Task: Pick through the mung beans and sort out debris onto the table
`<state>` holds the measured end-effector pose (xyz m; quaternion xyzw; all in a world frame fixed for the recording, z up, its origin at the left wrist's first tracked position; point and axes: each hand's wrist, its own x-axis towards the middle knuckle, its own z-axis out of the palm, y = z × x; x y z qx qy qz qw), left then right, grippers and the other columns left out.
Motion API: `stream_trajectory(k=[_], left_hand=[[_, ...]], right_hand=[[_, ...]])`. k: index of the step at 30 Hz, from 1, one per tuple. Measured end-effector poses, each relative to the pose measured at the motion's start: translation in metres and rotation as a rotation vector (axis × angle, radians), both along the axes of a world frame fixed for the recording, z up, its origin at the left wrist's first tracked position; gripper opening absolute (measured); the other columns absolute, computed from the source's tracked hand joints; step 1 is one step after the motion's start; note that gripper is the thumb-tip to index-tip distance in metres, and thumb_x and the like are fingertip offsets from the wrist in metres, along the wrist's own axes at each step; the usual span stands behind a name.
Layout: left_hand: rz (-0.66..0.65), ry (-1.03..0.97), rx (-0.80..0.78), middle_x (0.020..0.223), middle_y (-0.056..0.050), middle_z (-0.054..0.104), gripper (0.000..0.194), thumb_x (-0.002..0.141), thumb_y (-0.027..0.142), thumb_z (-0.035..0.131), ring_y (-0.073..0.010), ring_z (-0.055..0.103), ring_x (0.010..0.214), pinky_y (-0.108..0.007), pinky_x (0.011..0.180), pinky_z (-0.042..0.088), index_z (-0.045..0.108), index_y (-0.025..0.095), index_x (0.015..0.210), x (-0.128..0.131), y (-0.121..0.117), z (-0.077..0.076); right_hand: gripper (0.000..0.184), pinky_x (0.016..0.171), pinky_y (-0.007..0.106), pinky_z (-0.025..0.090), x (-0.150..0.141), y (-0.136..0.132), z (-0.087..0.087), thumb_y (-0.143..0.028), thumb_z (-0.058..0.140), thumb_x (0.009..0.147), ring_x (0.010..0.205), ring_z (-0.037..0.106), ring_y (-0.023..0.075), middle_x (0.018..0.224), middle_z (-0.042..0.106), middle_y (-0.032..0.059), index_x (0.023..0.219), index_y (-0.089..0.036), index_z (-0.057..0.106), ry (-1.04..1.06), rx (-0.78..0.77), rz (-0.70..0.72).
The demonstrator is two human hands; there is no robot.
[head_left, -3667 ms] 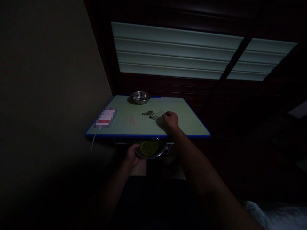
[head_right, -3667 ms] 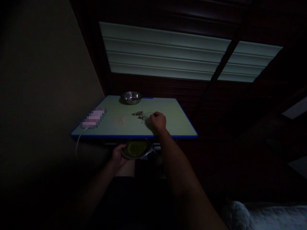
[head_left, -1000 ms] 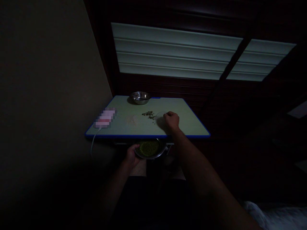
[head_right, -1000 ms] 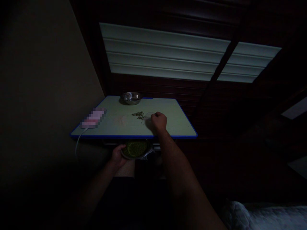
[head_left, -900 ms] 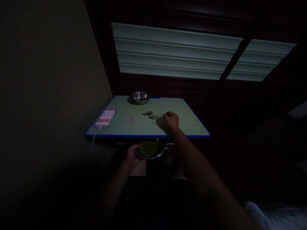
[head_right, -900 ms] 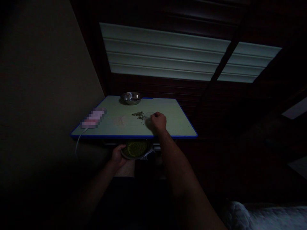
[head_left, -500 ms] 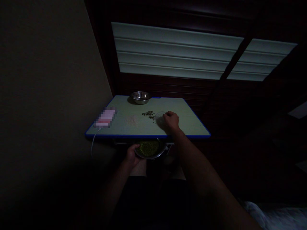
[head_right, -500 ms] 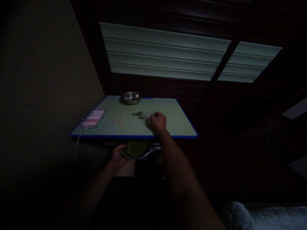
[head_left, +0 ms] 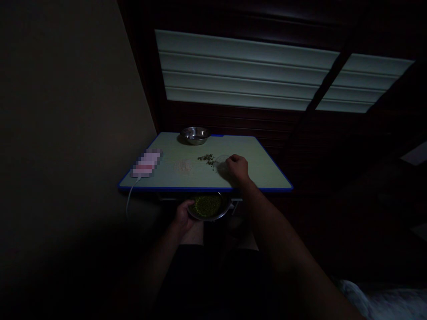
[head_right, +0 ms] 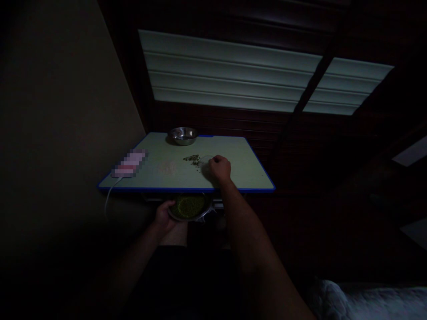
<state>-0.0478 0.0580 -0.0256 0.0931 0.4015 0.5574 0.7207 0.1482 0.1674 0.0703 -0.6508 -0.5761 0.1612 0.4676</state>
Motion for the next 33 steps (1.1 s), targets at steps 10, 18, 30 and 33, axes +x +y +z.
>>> stream_trajectory(k=[10, 18, 30, 33], left_hand=[[0.009, -0.002, 0.007, 0.081, -0.012, 0.076, 0.024, 0.068, 0.016, 0.056, -0.0265, 0.072, 0.077, -0.046, 0.083, 0.056, 0.072, 0.01, 0.086, -0.0015, 0.0009, -0.004], [0.007, -0.011, 0.001, 0.078, -0.012, 0.076, 0.024, 0.069, 0.016, 0.054, -0.0251, 0.071, 0.075, -0.041, 0.08, 0.057, 0.071, 0.01, 0.084, -0.0006, 0.0022, -0.0033], [0.001, -0.013, 0.018, 0.081, -0.012, 0.076, 0.028, 0.069, 0.015, 0.055, -0.026, 0.071, 0.077, -0.042, 0.079, 0.056, 0.072, 0.01, 0.091, -0.002, 0.0019, -0.0046], [0.011, -0.002, 0.013, 0.078, -0.012, 0.076, 0.024, 0.069, 0.015, 0.054, -0.025, 0.071, 0.074, -0.041, 0.078, 0.057, 0.071, 0.009, 0.085, -0.0009, 0.0013, -0.0024]], right_hand=[[0.019, 0.064, 0.025, 0.039, -0.0004, 0.0008, -0.0008, -0.028, 0.05, 0.069, 0.067, 0.056, 0.0147, 0.065, 0.063, 0.0005, 0.068, -0.018, 0.066, 0.006, 0.001, 0.025], [0.019, 0.062, 0.025, 0.037, -0.0001, 0.002, -0.0011, -0.029, 0.05, 0.067, 0.066, 0.055, 0.0146, 0.062, 0.06, -0.0006, 0.066, -0.018, 0.065, 0.014, 0.003, 0.048], [0.02, 0.065, 0.026, 0.04, 0.0007, 0.0037, -0.0042, -0.03, 0.05, 0.068, 0.067, 0.056, 0.0154, 0.065, 0.063, 0.0004, 0.068, -0.019, 0.067, -0.02, -0.006, 0.015], [0.022, 0.065, 0.026, 0.04, 0.0008, 0.0033, -0.0034, -0.03, 0.049, 0.068, 0.068, 0.056, 0.0155, 0.066, 0.063, 0.0005, 0.069, -0.019, 0.067, -0.013, -0.007, 0.016]])
